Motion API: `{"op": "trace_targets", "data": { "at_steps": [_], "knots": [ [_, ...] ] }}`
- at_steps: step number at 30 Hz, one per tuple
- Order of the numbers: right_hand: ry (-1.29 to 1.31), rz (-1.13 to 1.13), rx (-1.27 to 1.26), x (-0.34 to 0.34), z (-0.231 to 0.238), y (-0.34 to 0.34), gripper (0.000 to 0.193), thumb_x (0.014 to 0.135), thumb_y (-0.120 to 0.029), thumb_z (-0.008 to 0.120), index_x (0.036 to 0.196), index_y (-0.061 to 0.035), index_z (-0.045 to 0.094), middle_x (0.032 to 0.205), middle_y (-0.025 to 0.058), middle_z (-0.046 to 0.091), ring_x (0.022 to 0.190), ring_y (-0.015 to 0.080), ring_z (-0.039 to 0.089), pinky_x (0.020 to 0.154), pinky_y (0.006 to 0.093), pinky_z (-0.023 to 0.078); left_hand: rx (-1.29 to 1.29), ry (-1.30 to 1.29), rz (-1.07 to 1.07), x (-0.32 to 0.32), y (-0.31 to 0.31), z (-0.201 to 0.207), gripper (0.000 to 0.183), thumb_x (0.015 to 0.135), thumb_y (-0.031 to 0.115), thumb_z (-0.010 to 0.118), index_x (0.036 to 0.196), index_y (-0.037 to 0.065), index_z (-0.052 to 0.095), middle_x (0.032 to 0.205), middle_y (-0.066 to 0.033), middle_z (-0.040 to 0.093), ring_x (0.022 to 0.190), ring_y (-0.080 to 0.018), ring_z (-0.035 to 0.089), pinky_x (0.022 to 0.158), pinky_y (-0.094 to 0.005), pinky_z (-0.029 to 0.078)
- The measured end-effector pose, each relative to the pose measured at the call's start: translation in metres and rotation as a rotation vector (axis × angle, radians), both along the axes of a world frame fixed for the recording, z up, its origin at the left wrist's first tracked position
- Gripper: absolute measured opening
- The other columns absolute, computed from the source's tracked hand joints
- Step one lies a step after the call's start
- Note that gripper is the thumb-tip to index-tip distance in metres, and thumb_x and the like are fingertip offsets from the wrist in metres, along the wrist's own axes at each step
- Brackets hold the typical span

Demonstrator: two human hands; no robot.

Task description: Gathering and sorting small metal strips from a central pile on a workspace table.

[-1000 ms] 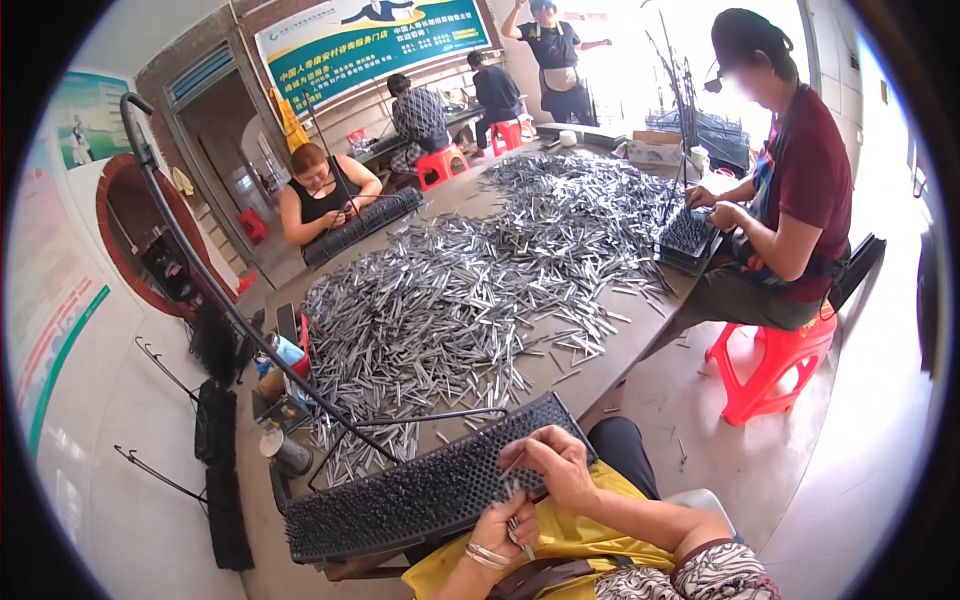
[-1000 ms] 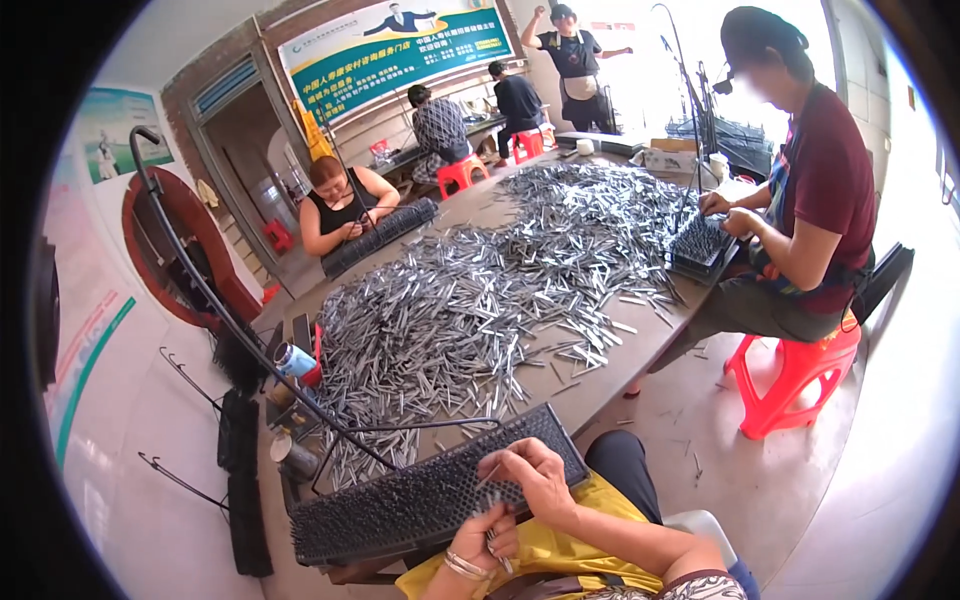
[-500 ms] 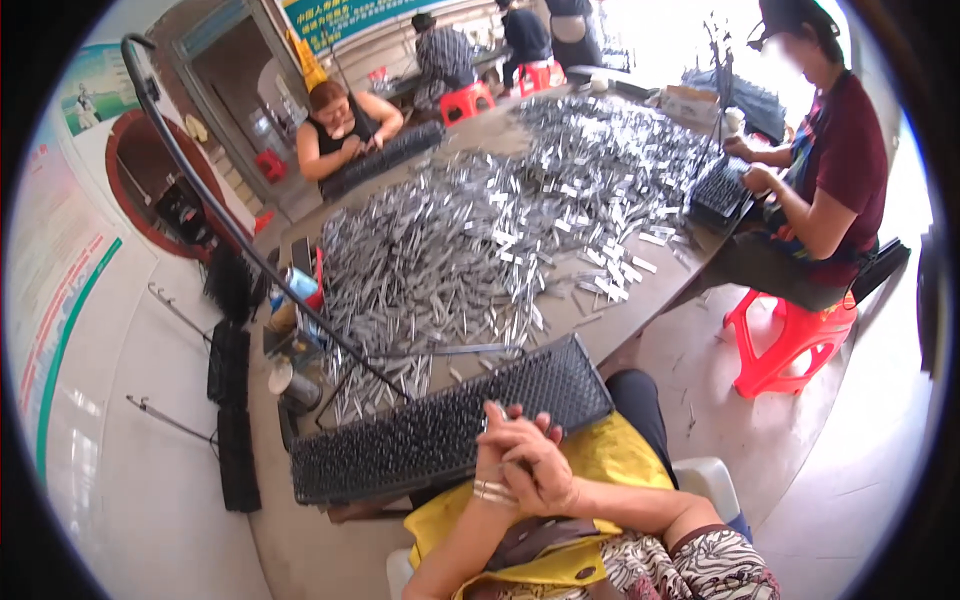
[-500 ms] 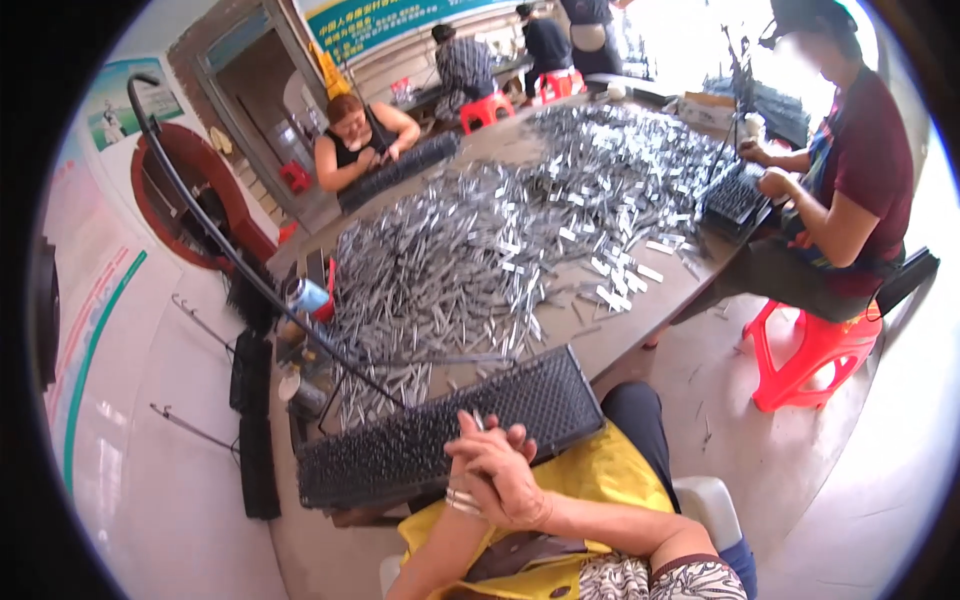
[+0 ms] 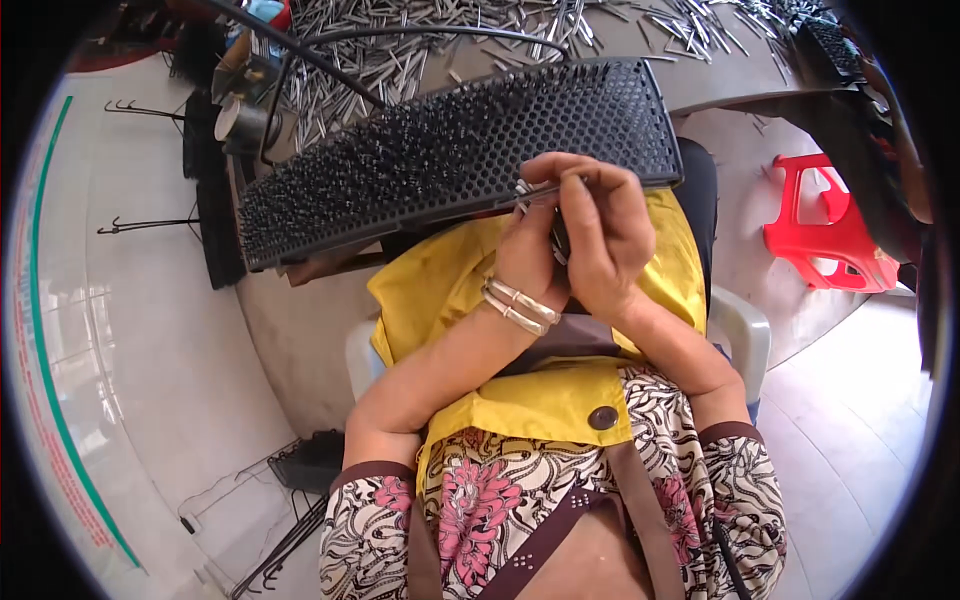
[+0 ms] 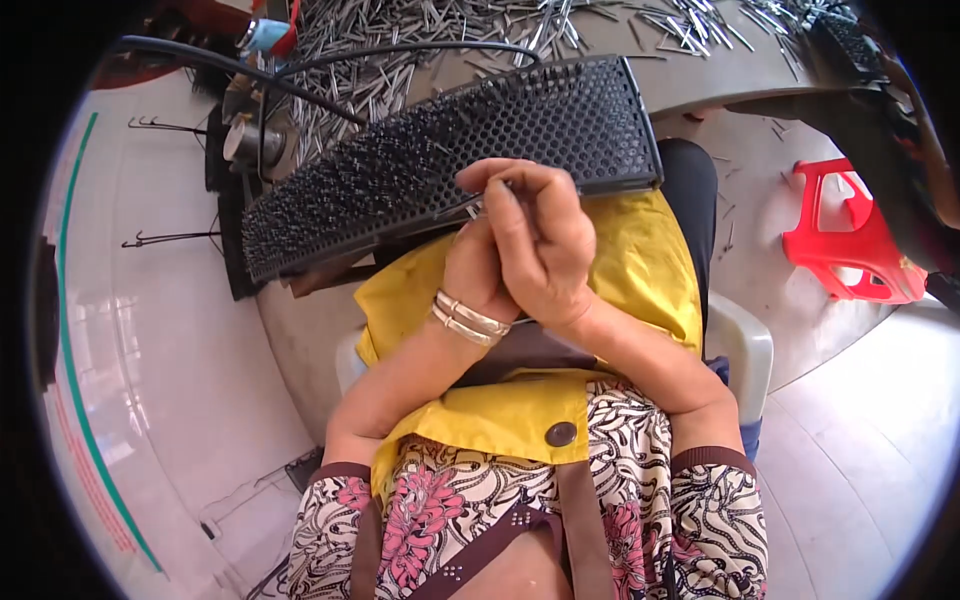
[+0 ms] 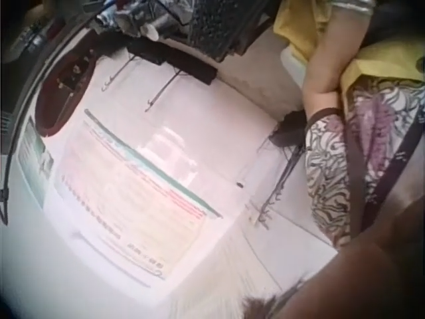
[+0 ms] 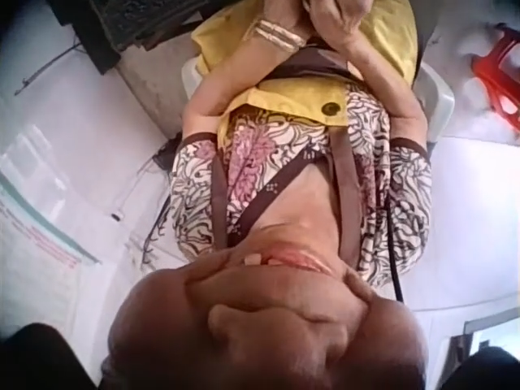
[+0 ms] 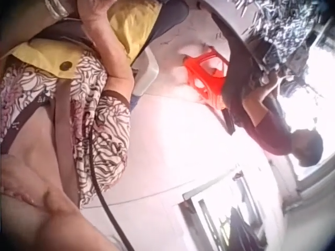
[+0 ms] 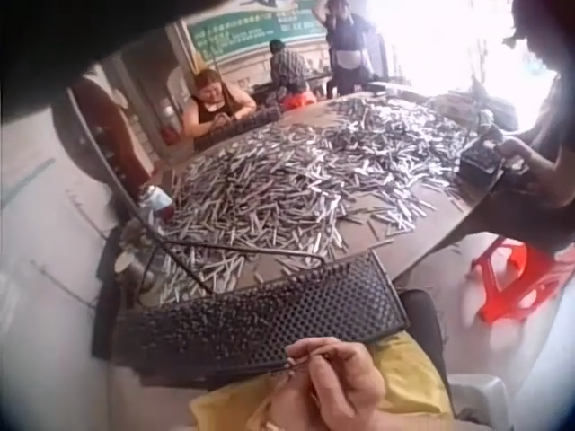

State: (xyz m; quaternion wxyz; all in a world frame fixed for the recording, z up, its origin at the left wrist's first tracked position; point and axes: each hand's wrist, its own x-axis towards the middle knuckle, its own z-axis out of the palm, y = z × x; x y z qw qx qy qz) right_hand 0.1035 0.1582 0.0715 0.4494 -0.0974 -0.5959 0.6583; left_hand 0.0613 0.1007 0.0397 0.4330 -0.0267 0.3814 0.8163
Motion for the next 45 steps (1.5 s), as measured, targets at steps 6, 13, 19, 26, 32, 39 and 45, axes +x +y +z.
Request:
{"op": "trace_targets", "data": {
  "at_steps": [6, 13, 19, 26, 32, 39, 45],
  "knots": [
    [-0.169, -0.188, -0.028, 0.004, 0.012, 0.039, 0.011, 0.083, -0.003, 0.053, 0.089, 0.0054, 0.057, 0.079, 0.0083, 0.062, 0.067, 0.0082, 0.056, 0.061, 0.0194, 0.045, -0.147, -0.275, -0.169, 0.0, -0.009, 0.02, 0.016, 0.085, 0.025, 0.054, 0.088, 0.01, 0.054, 0.073, -0.0009, 0.055, 0.064, -0.014, 0.056, 0.049, -0.0309, 0.048],
    [-0.29, -0.407, 0.39, -0.025, -0.021, 0.108, 0.012, 0.079, -0.003, 0.06, 0.088, 0.0031, 0.062, 0.077, 0.005, 0.064, 0.07, 0.007, 0.059, 0.063, 0.0176, 0.046, -0.208, -0.323, -0.229, -0.006, -0.017, 0.003, 0.012, 0.083, 0.02, 0.057, 0.087, 0.009, 0.055, 0.075, -0.0025, 0.056, 0.064, -0.0168, 0.056, 0.051, -0.0301, 0.047],
    [-0.358, -0.353, 0.588, -0.046, -0.024, 0.118, 0.012, 0.077, -0.004, 0.062, 0.087, 0.0015, 0.061, 0.075, 0.0052, 0.064, 0.067, 0.0061, 0.059, 0.061, 0.019, 0.045, -0.207, -0.248, -0.19, -0.009, -0.022, 0.006, 0.008, 0.081, 0.011, 0.056, 0.088, 0.007, 0.054, 0.077, -0.0051, 0.058, 0.067, -0.0178, 0.057, 0.054, -0.0314, 0.047],
    [-0.4, -0.259, 1.027, -0.059, -0.026, 0.132, 0.013, 0.075, -0.005, 0.062, 0.087, -0.0004, 0.061, 0.07, 0.014, 0.06, 0.06, 0.0238, 0.058, 0.057, 0.0265, 0.045, -0.218, -0.212, -0.176, -0.009, -0.021, 0.006, 0.011, 0.078, 0.008, 0.059, 0.088, 0.006, 0.053, 0.078, -0.0042, 0.057, 0.067, -0.0173, 0.058, 0.051, -0.0298, 0.047],
    [-0.827, -0.05, 1.247, -0.067, -0.009, 0.134, 0.005, 0.067, -0.004, 0.059, 0.069, -0.0001, 0.056, 0.064, 0.0182, 0.055, 0.062, 0.037, 0.055, 0.055, 0.041, 0.044, -0.226, -0.188, -0.168, -0.013, -0.017, 0.012, 0.011, 0.076, 0.009, 0.062, 0.084, 0.006, 0.056, 0.073, -0.0042, 0.058, 0.064, -0.0169, 0.058, 0.05, -0.0291, 0.047],
    [-0.798, 0.507, 0.172, -0.016, 0.014, 0.092, 0.012, 0.075, -0.008, 0.063, 0.084, 0.0005, 0.062, 0.063, -0.0018, 0.056, 0.053, 0.0025, 0.049, 0.046, 0.0177, 0.038, -0.148, -0.12, -0.174, -0.015, -0.011, 0.023, 0.015, 0.078, 0.009, 0.06, 0.092, 0.005, 0.056, 0.08, -0.0047, 0.059, 0.069, -0.0182, 0.058, 0.05, -0.0295, 0.044],
    [-0.648, 0.337, -0.074, -0.005, 0.012, 0.092, 0.009, 0.076, -0.003, 0.061, 0.083, 0.0027, 0.061, 0.065, 0.0019, 0.059, 0.054, 0.0056, 0.053, 0.049, 0.0184, 0.042, -0.213, -0.175, -0.198, -0.014, -0.014, 0.021, 0.011, 0.076, 0.007, 0.061, 0.086, 0.004, 0.057, 0.076, -0.0063, 0.06, 0.065, -0.0193, 0.06, 0.049, -0.0303, 0.046]
  ]
}}
